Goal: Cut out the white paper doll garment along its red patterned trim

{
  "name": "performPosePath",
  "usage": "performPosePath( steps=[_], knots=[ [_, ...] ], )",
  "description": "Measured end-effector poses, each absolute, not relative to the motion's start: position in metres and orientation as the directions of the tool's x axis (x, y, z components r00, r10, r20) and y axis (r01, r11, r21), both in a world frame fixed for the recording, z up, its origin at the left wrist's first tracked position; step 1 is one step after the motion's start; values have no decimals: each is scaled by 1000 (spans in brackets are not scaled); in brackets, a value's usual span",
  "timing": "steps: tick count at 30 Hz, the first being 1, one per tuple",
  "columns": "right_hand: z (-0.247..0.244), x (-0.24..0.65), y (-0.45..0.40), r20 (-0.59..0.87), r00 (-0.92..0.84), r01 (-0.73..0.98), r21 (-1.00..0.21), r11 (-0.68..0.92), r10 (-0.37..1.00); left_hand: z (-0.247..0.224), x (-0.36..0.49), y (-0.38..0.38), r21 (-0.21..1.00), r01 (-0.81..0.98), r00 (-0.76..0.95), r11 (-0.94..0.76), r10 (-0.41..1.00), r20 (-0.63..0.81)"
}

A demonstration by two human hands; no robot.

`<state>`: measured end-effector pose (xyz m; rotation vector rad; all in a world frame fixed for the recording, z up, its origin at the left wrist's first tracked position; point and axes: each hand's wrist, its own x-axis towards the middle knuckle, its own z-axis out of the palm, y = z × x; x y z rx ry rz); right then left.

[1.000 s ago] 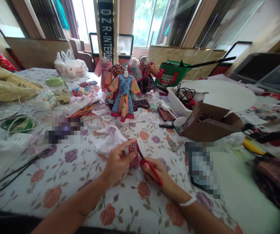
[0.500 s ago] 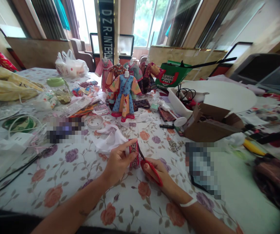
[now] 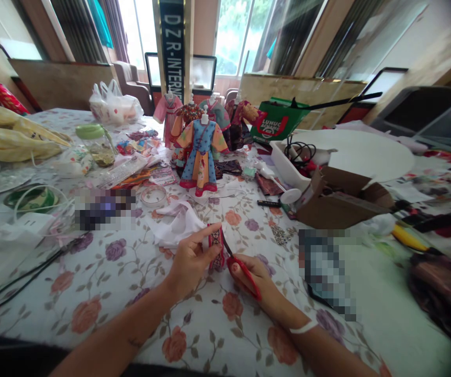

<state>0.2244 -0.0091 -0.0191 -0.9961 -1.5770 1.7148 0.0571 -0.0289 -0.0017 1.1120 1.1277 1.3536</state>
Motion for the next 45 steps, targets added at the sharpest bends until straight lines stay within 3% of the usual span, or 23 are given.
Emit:
performPosePath(
  steps=[19,45],
  knots=[
    [-18,224,-8,-98,-539,73,-995,-69,836,1,59,-31,997,-70,-68,-41,997,36],
    [-18,223,-9,-120,-525,65,-993,-101,843,3,60,-32,992,-128,-59,-2,998,-6]
  ],
)
